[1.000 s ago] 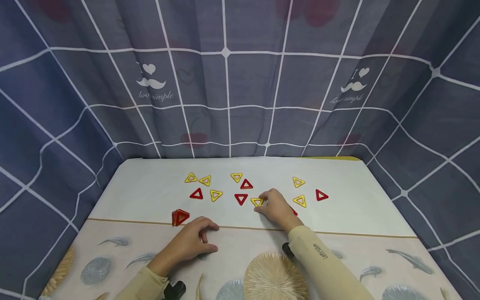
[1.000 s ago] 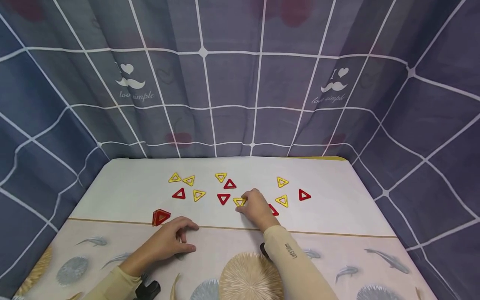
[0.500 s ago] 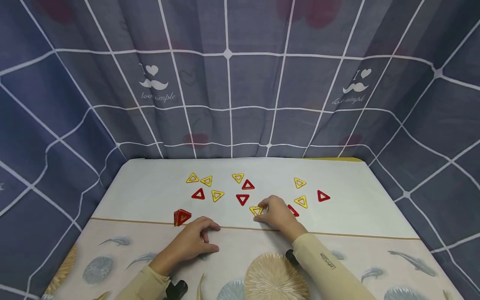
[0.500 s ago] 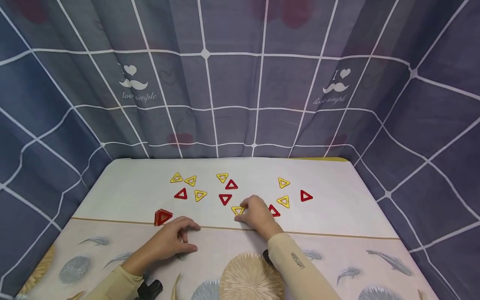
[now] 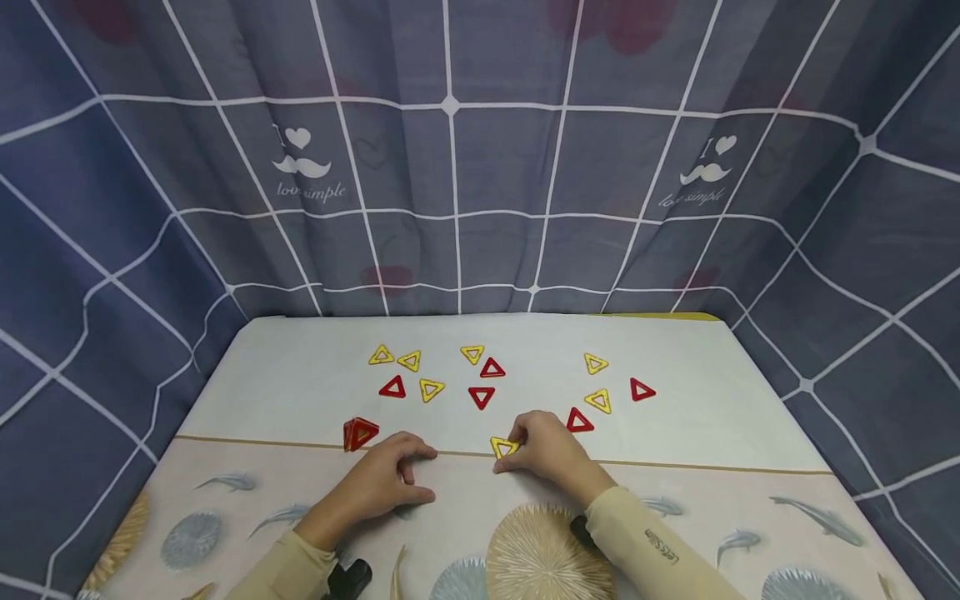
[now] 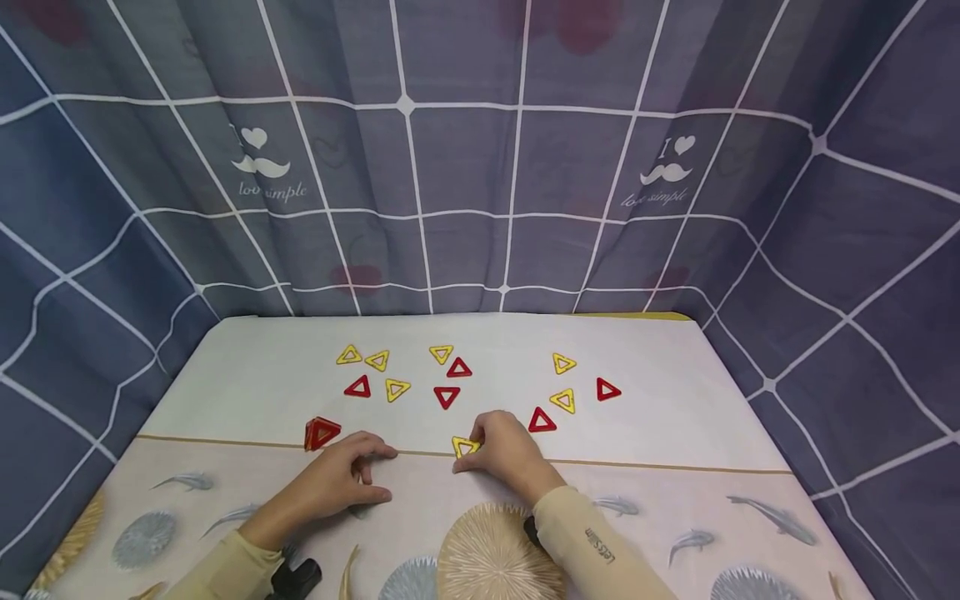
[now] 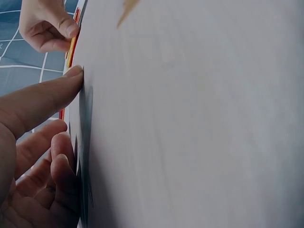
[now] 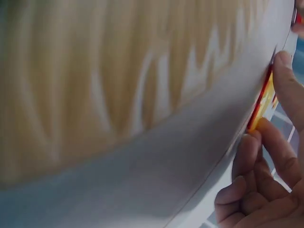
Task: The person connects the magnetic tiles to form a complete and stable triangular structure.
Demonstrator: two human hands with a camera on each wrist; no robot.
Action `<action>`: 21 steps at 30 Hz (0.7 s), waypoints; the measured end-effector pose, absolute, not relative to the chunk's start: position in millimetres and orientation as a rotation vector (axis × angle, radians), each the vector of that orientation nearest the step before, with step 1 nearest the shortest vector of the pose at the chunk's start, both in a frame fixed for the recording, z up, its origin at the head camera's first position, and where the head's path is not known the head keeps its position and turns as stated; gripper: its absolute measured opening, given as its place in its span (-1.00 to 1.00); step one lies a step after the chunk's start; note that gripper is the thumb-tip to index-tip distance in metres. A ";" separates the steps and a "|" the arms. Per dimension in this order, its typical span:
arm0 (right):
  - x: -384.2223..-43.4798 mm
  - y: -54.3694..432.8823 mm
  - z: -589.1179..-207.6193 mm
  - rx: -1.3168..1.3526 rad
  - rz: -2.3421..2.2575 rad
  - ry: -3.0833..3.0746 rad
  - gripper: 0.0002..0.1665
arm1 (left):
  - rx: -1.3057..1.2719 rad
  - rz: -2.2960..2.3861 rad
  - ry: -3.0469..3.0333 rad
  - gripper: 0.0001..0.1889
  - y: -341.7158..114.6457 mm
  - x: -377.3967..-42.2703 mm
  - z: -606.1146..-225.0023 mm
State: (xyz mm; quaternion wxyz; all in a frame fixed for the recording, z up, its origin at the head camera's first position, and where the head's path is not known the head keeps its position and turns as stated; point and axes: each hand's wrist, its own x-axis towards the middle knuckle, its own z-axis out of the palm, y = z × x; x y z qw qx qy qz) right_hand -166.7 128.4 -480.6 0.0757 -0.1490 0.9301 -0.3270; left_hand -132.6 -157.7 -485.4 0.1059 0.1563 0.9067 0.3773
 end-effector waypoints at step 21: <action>-128.8 107.8 -478.7 -0.578 -0.883 2.875 -0.49 | 0.454 1.120 2.656 -0.49 -157.3 -132.3 -485.2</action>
